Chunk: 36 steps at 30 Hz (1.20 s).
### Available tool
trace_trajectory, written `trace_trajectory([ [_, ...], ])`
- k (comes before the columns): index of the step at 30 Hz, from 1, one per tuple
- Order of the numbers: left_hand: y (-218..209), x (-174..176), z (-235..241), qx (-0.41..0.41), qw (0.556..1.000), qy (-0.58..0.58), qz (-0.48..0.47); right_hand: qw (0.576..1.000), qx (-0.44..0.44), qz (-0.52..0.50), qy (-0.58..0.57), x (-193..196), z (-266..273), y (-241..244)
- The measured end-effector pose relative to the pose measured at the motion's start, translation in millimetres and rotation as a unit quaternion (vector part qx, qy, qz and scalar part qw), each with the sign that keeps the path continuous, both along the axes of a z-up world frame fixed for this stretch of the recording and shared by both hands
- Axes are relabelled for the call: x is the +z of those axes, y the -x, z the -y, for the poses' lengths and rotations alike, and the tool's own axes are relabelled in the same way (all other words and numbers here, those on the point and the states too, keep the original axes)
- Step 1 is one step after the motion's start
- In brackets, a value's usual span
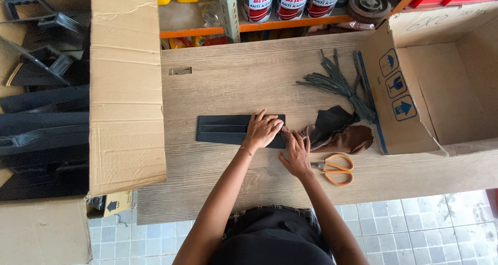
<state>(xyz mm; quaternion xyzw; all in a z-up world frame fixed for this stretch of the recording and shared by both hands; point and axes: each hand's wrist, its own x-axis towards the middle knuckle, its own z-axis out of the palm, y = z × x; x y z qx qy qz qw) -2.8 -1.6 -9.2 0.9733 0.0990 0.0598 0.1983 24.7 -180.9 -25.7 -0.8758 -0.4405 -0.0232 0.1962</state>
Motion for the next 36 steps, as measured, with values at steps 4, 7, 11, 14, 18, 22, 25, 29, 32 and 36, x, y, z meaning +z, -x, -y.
trace_trajectory([
  [4,-3,-11,-1,-0.008,1.000,-0.025,0.008,1.000,-0.008,-0.001,0.024,8,13,7],
  [7,-3,-10,1,-0.008,1.000,-0.023,0.000,0.999,0.011,-0.001,0.041,13,12,6],
  [11,-4,-4,1,-0.008,0.999,-0.050,0.016,0.997,0.045,-0.039,0.052,1,-4,-18],
  [14,-2,6,4,-0.011,0.998,-0.058,0.019,0.991,0.078,-0.065,0.091,-18,-12,-48],
  [18,-2,8,4,-0.015,0.999,-0.045,0.015,0.983,0.108,-0.073,0.131,-9,-32,-75],
  [22,-1,10,3,-0.004,0.998,-0.055,0.017,0.979,0.114,-0.128,0.106,9,-43,-74],
  [25,2,12,1,-0.011,0.998,-0.037,0.045,0.972,0.119,-0.191,0.072,15,-33,-67],
  [29,9,21,-2,-0.039,0.998,-0.014,0.050,0.972,0.152,-0.170,0.054,8,-13,-50],
  [32,14,25,-3,-0.065,0.997,-0.006,0.042,0.972,0.169,-0.161,0.041,14,3,-32],
  [36,21,21,-3,-0.091,0.994,0.031,0.046,0.972,0.186,-0.143,0.022,21,13,-8],
])
